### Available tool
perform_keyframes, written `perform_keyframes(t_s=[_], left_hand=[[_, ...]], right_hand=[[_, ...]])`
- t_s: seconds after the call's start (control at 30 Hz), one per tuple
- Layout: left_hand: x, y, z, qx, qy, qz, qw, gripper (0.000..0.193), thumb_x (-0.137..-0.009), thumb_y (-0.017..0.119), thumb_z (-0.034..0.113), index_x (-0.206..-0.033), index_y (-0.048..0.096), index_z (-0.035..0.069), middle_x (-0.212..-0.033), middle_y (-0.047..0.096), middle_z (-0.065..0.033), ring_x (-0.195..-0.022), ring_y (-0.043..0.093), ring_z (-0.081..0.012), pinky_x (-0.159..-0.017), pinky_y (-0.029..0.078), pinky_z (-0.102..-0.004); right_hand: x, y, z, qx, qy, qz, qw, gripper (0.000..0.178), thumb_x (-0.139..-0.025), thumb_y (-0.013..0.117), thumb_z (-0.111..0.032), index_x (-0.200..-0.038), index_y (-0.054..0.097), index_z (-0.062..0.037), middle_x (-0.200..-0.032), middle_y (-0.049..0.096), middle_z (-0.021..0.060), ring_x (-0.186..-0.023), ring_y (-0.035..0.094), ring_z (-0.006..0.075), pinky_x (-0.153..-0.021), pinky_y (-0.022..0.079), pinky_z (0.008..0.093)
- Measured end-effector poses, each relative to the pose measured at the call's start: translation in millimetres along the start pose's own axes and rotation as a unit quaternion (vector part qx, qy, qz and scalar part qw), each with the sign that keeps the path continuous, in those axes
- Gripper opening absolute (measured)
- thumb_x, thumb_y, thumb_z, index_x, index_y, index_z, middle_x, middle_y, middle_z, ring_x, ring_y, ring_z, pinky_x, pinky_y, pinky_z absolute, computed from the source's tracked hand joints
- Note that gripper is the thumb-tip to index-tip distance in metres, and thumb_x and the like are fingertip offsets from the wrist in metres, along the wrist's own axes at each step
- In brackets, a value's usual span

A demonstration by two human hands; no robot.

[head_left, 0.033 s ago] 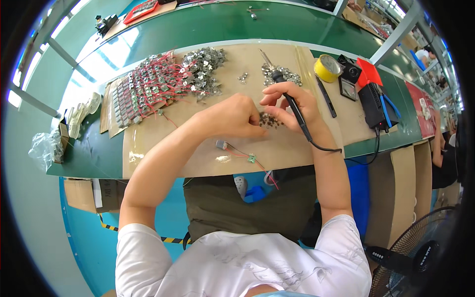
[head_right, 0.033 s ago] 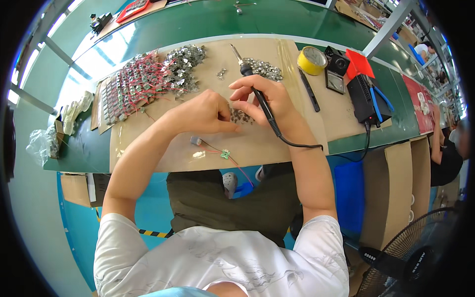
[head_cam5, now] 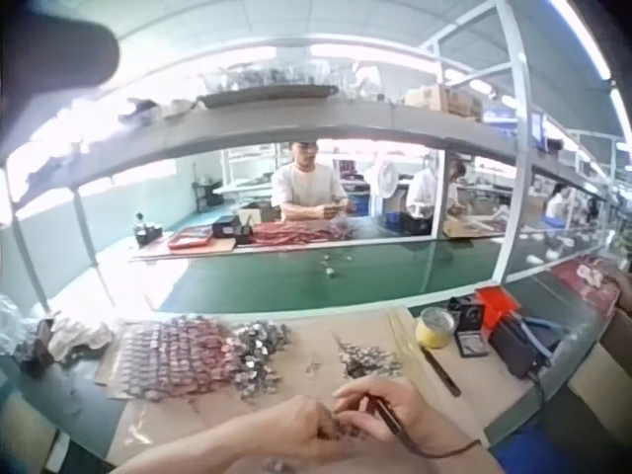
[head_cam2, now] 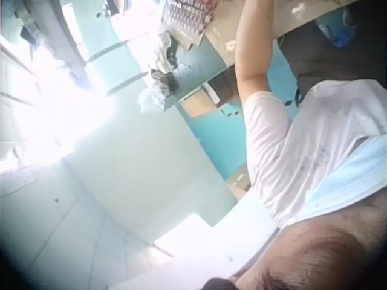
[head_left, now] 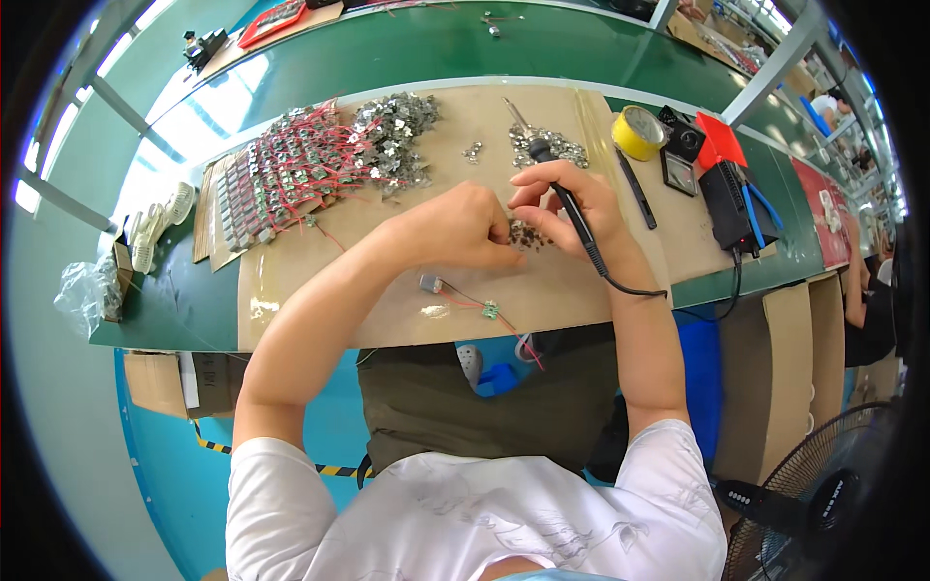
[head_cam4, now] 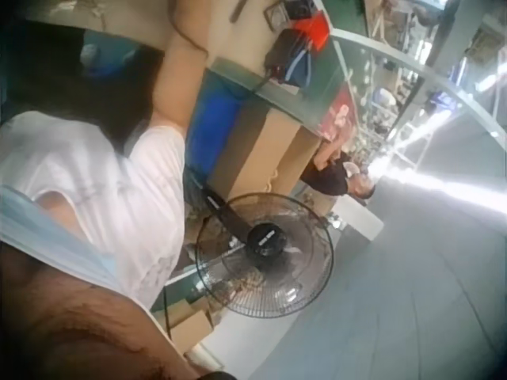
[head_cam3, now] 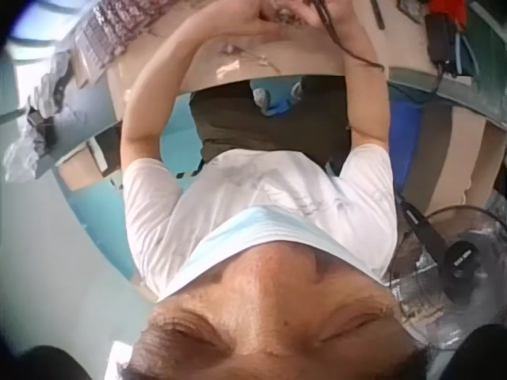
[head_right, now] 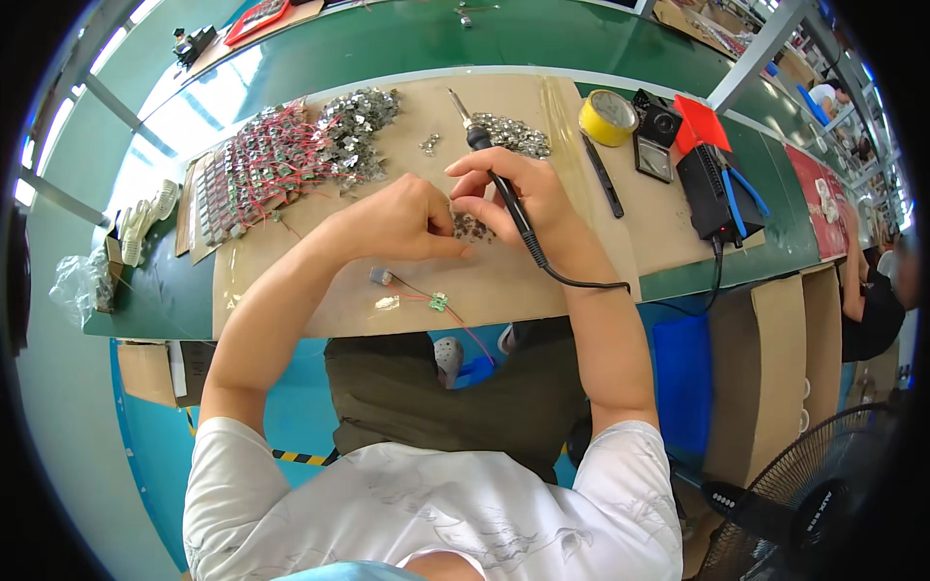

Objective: Soldering wires onto small electronic components on an assembly line.

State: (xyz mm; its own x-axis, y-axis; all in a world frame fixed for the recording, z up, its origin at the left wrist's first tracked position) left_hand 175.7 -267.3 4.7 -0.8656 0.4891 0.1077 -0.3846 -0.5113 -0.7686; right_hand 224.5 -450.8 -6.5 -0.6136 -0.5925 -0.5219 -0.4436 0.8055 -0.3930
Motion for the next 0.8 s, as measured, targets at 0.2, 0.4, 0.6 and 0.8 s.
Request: perform_keyframes(t_s=[0.2, 0.4, 0.6, 0.8], left_hand=[[0.8, 1.6, -9.2, 0.067, 0.077, 0.108, 0.989, 0.037, -0.082, 0.087, 0.027, -0.066, 0.07, -0.002, -0.058, 0.064, -0.0122, -0.054, 0.061, -0.0216, -0.057, 0.05, -0.0374], [3.5, 10.2, -22.5, 0.233, 0.021, 0.233, 0.944, 0.028, -0.088, 0.086, 0.015, -0.077, 0.063, 0.003, -0.065, 0.059, 0.0012, -0.06, 0.052, -0.0037, -0.054, 0.042, -0.026], [13.9, 12.3, -32.1, 0.195, -0.005, 0.226, 0.954, 0.02, -0.089, 0.083, 0.011, -0.082, 0.068, 0.0, -0.064, 0.062, -0.0001, -0.058, 0.053, -0.0046, -0.054, 0.044, -0.0267], [10.6, 13.6, -35.6, 0.095, 0.009, 0.264, 0.96, 0.013, -0.084, 0.077, 0.008, -0.087, 0.071, -0.002, -0.065, 0.066, -0.0091, -0.057, 0.063, -0.0157, -0.059, 0.052, -0.0319]], right_hand=[[-5.3, 5.4, -1.1, 0.004, -0.033, 0.028, 0.999, 0.033, -0.085, 0.08, 0.005, -0.114, 0.072, -0.008, -0.088, 0.078, 0.0033, -0.077, 0.072, 0.0094, -0.058, 0.046, 0.0217], [1.3, -0.8, 0.6, 0.033, 0.007, 0.028, 0.999, 0.029, -0.086, 0.079, 0.005, -0.111, 0.072, -0.0073, -0.087, 0.078, 0.0037, -0.08, 0.074, 0.0099, -0.062, 0.049, 0.0225], [30.2, -5.1, -4.7, 0.146, 0.002, 0.08, 0.986, 0.033, -0.092, 0.075, 0.005, -0.122, 0.072, -0.0078, -0.094, 0.079, 0.0071, -0.081, 0.074, 0.0115, -0.065, 0.058, 0.0258], [84.8, -7.5, -1.1, -0.025, 0.075, 0.198, 0.977, 0.061, -0.109, 0.061, -0.036, -0.149, 0.048, 0.0084, -0.091, 0.077, 0.019, -0.064, 0.071, 0.0183, -0.058, 0.061, 0.0307]])
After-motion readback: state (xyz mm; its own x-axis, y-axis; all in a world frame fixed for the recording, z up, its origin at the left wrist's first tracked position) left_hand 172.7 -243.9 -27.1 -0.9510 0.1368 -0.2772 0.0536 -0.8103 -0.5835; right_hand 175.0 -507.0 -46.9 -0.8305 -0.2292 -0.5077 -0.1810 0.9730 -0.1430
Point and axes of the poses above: each hand's wrist, its own x-axis away from the middle knuckle, its own y-axis out of the palm, z = x × y, the point moved 3 cm from there along -x, towards the middle knuckle
